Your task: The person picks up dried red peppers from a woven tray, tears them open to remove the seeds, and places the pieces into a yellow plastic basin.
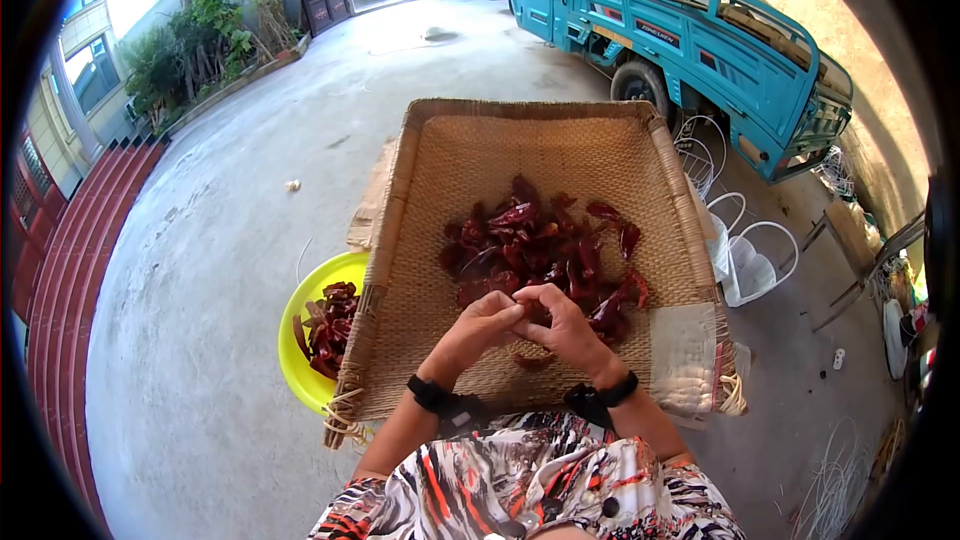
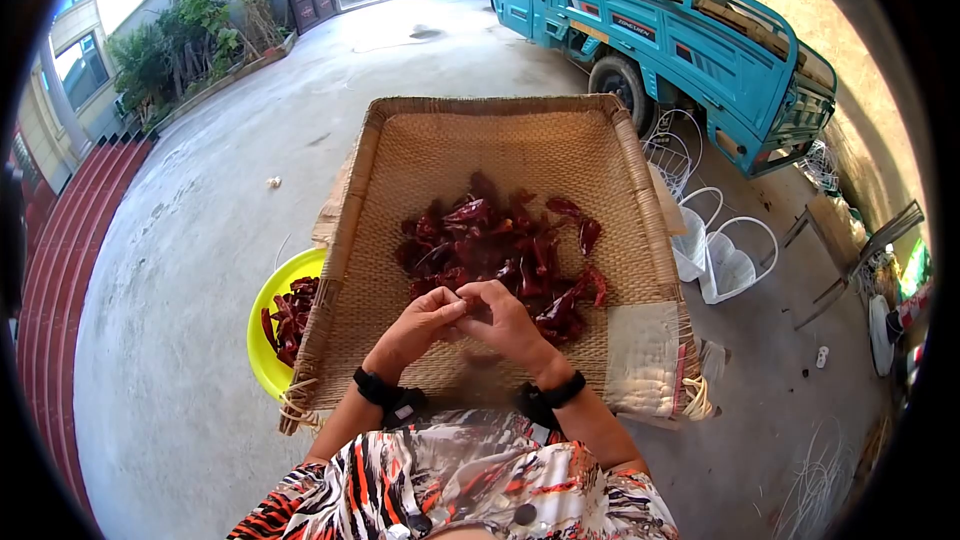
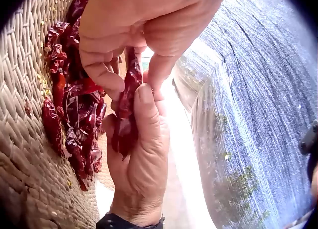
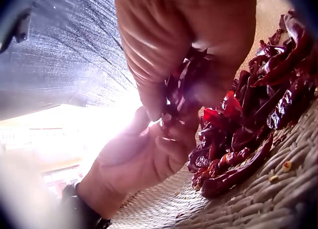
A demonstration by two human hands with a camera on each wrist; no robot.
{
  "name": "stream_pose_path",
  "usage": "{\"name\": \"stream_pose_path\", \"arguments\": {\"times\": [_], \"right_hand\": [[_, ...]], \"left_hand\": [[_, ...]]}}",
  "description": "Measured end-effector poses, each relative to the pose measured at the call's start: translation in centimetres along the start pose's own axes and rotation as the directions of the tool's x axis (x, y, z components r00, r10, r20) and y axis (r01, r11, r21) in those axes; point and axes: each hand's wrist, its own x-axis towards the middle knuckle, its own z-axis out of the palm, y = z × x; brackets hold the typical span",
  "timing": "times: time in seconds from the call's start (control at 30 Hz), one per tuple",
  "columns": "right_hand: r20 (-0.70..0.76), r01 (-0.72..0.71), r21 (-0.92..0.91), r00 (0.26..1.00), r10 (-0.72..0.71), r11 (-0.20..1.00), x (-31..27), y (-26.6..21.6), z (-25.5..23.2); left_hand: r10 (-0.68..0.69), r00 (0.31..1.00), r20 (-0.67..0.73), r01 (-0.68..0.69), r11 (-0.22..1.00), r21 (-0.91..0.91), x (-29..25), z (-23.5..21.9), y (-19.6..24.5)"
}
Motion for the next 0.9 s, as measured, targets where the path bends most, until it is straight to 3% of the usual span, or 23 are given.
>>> {"name": "stream_pose_path", "arguments": {"times": [0.1,0.2,0.3,0.5,0.6,0.7,0.8,0.9], "right_hand": [[0.035,0.126,-0.136,0.992,-0.122,0.983,0.1,0.0,0.2],[0.047,0.025,-0.146,0.999,-0.019,0.989,0.0,-0.8,0.0],[-0.040,0.071,-0.112,0.996,-0.076,0.991,0.0,0.1,0.2],[-0.141,-0.087,0.133,0.984,0.106,0.987,-0.2,2.0,0.4],[-0.161,0.023,-0.014,0.987,-0.025,1.000,0.1,1.3,0.1],[-0.144,-0.139,0.271,0.973,0.183,0.953,0.1,0.3,0.7],[-0.053,-0.195,0.297,0.974,0.220,0.935,-0.1,0.9,0.4],[-0.078,-0.112,0.171,0.989,0.126,0.979,-0.3,1.5,0.4]], "left_hand": [[0.044,0.999,-0.009,-0.043,0.995,0.087,0.5,-0.7,-1.3],[0.008,1.000,-0.028,-0.007,0.999,0.046,0.4,-0.6,-1.1],[0.028,0.997,-0.076,-0.028,1.000,0.006,0.3,-0.4,-0.7],[0.080,0.995,-0.052,-0.078,0.996,0.033,0.3,0.1,-0.6],[0.091,0.996,0.003,-0.091,0.996,0.020,-0.1,1.1,-0.2],[0.114,0.993,-0.011,-0.109,0.968,0.224,-0.1,1.1,-0.4],[0.081,0.996,-0.024,-0.074,0.974,0.213,-0.3,1.0,-0.4],[0.090,0.996,0.004,-0.089,0.975,0.201,0.1,0.2,-1.0]]}}
